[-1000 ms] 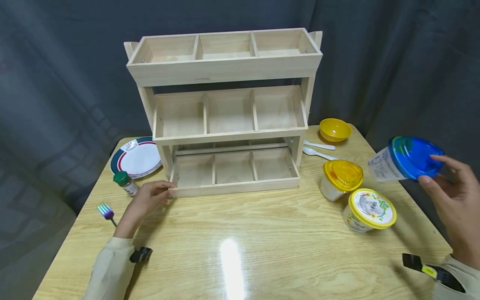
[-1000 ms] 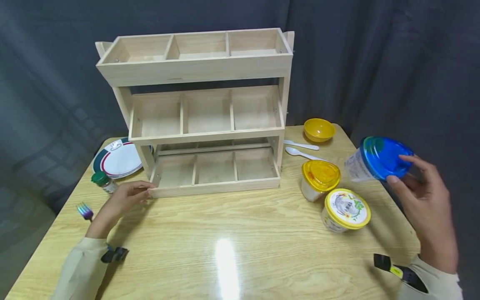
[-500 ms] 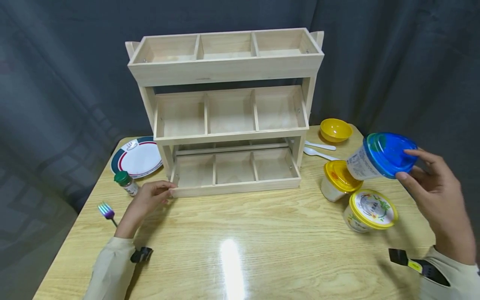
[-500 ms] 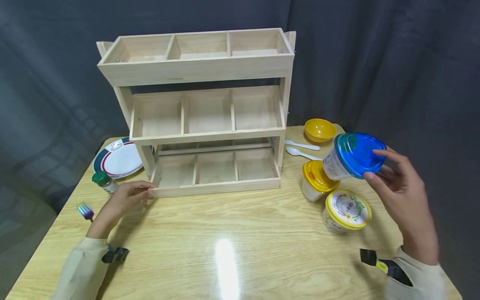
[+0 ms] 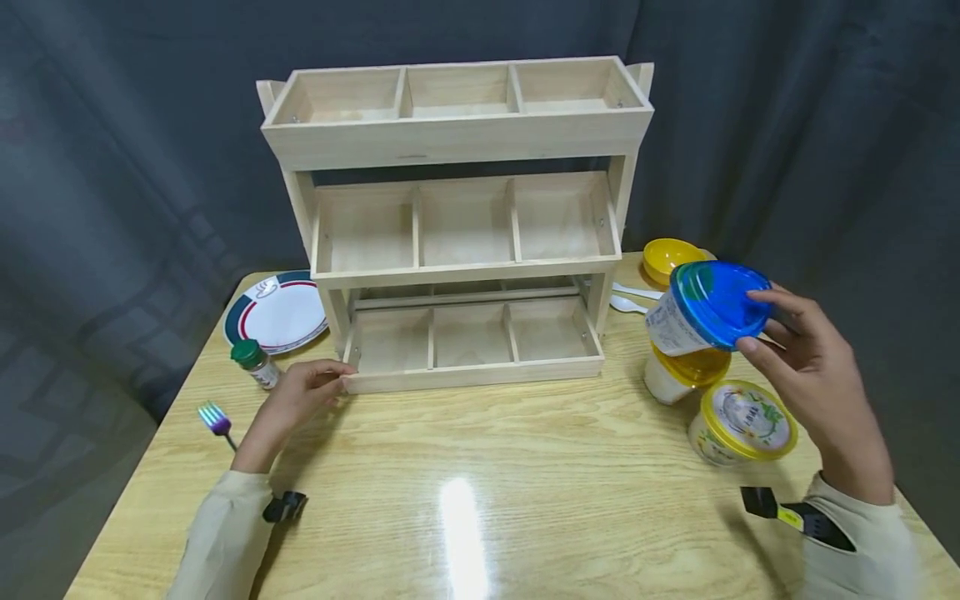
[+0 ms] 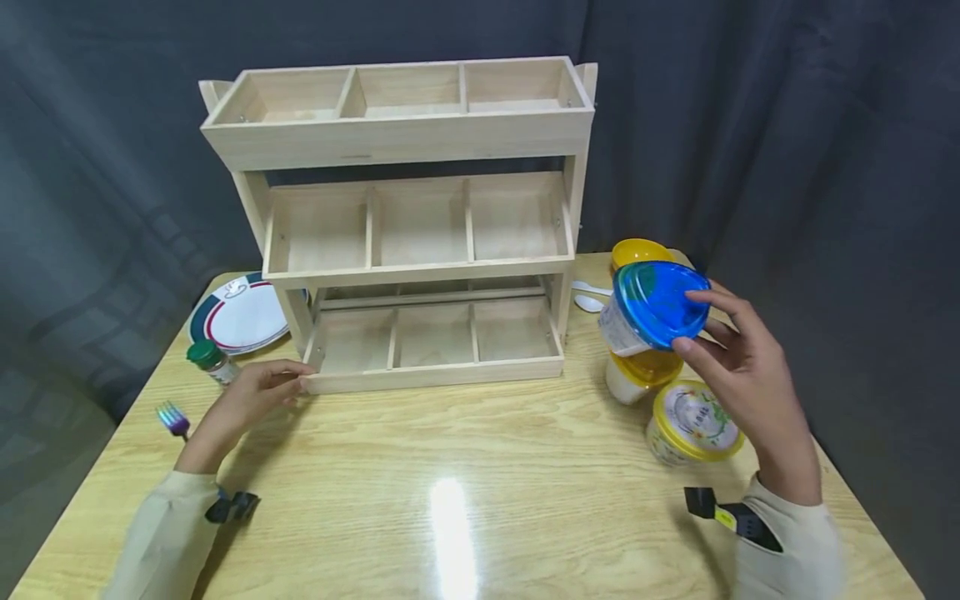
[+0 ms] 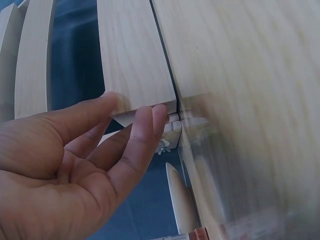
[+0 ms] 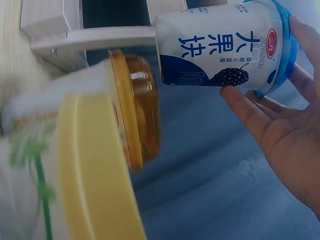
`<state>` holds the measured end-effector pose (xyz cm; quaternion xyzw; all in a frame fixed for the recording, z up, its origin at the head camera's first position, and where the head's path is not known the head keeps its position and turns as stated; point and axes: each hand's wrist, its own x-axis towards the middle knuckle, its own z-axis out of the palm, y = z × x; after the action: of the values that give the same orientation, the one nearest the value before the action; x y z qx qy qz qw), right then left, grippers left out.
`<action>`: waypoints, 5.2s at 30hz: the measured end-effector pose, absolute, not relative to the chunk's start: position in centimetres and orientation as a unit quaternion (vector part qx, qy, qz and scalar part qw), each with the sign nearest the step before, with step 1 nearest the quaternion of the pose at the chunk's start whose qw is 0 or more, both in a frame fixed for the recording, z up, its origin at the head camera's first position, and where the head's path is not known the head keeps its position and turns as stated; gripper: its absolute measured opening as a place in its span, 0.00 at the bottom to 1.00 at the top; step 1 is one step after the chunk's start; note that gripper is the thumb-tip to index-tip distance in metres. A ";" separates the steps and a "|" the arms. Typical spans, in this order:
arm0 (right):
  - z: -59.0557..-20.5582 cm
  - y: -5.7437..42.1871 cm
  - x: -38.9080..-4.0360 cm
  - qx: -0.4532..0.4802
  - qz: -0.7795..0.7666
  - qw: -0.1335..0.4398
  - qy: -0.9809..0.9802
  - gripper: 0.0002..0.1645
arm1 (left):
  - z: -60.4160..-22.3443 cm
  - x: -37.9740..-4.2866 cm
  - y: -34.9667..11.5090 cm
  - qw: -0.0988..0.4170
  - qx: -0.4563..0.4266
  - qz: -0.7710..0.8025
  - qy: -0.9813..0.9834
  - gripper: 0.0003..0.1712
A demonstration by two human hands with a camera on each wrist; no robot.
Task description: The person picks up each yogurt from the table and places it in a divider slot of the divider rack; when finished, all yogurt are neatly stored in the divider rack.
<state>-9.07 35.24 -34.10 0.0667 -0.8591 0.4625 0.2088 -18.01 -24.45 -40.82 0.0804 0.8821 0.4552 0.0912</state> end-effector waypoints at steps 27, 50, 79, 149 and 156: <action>-34.9 27.9 -12.4 0.144 0.522 0.152 -0.827 0.33 | -40.9 -18.0 -24.4 0.088 0.078 0.460 0.880 0.15; -37.9 22.6 -15.7 0.202 0.583 0.102 -0.780 0.28 | -41.1 -18.0 -24.4 0.088 0.085 0.459 0.880 0.14; -39.3 16.6 -18.0 0.265 0.618 0.051 -0.739 0.30 | -40.8 -18.1 -24.3 0.091 0.075 0.452 0.884 0.15; -40.8 4.2 -21.5 0.269 0.627 0.017 -0.731 0.30 | -41.2 -18.4 -24.2 0.094 0.063 0.437 0.892 0.13; -41.3 3.8 -21.6 0.251 0.617 0.003 -0.746 0.29 | -41.0 -18.3 -24.1 0.090 0.067 0.434 0.894 0.13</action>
<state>-21.62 3.75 -41.26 0.2507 -0.7463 0.6166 0.0026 -18.34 -24.15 -40.97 0.0669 0.8939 0.4342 0.0896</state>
